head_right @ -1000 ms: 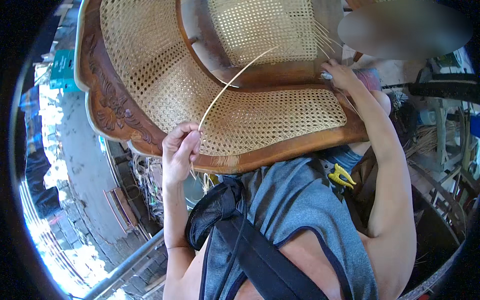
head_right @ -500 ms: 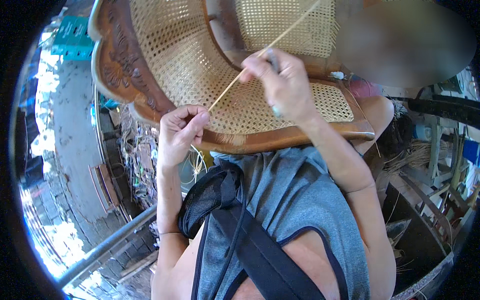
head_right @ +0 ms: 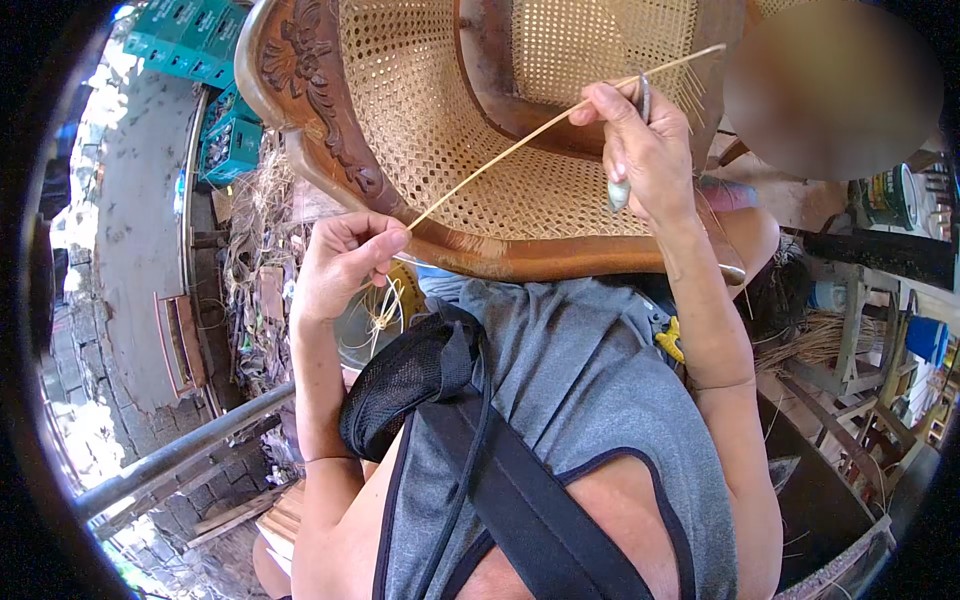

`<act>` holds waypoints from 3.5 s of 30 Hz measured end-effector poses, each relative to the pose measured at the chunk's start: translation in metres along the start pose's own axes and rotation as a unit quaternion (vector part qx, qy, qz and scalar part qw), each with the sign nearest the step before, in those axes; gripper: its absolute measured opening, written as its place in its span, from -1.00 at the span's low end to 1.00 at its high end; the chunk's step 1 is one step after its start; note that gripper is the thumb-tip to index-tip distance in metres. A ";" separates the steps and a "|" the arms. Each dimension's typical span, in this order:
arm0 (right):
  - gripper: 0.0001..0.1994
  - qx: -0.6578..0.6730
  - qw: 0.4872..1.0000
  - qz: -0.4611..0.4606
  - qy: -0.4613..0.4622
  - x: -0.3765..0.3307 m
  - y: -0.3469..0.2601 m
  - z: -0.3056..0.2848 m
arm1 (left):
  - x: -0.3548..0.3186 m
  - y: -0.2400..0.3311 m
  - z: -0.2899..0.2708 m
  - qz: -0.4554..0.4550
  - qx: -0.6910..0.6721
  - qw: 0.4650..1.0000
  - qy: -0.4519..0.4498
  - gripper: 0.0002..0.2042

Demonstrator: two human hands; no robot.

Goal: Weaving rattan strips into the seat of a wooden chair.

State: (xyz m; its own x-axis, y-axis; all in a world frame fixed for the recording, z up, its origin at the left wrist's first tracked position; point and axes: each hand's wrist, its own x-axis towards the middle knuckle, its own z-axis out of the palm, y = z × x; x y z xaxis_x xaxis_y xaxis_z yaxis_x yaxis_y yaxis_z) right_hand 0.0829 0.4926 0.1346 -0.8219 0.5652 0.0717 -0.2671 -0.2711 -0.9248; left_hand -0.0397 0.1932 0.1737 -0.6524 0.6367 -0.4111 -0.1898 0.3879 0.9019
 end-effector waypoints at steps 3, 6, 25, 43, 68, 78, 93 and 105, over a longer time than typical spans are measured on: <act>-0.88 0.024 1.000 -0.002 0.015 0.000 -0.006 -0.011 | -0.003 -0.001 -0.006 -0.009 0.015 1.000 -0.003 -0.81; -0.90 0.029 0.999 -0.029 0.029 0.004 -0.014 -0.025 | -0.007 0.000 -0.011 -0.001 0.020 1.000 -0.010 -0.80; -0.86 -0.015 0.971 -0.129 0.199 0.013 -0.066 -0.100 | -0.030 -0.003 -0.057 0.021 0.159 0.987 0.024 -0.79; -0.88 -0.076 0.943 -0.172 0.274 -0.055 -0.114 -0.140 | 0.058 0.133 0.185 0.453 0.355 0.801 -0.161 -0.71; -0.86 -0.113 0.895 -0.222 0.369 -0.099 -0.150 -0.251 | 0.165 0.111 0.352 0.012 0.008 0.893 -0.449 -0.84; -0.84 -0.140 0.878 -0.240 0.390 -0.098 -0.154 -0.259 | 0.183 0.120 0.341 0.045 0.088 0.884 -0.457 -0.82; -0.86 -0.180 0.821 -0.268 0.470 -0.085 -0.157 -0.272 | 0.206 0.161 0.244 0.209 0.312 0.889 -0.263 -0.79; -0.93 -0.216 0.827 -0.320 0.409 -0.089 -0.211 -0.300 | 0.217 0.157 0.217 0.122 0.229 0.908 -0.330 -0.74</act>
State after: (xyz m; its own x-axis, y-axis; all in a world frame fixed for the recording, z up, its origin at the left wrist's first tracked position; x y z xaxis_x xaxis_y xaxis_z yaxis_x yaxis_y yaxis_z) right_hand 0.3631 0.7333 0.2114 0.0812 0.8706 0.4852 -0.1648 0.4919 -0.8549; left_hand -0.0515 0.5367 0.1971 -0.0236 0.9430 -0.3321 0.3243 0.3214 0.8897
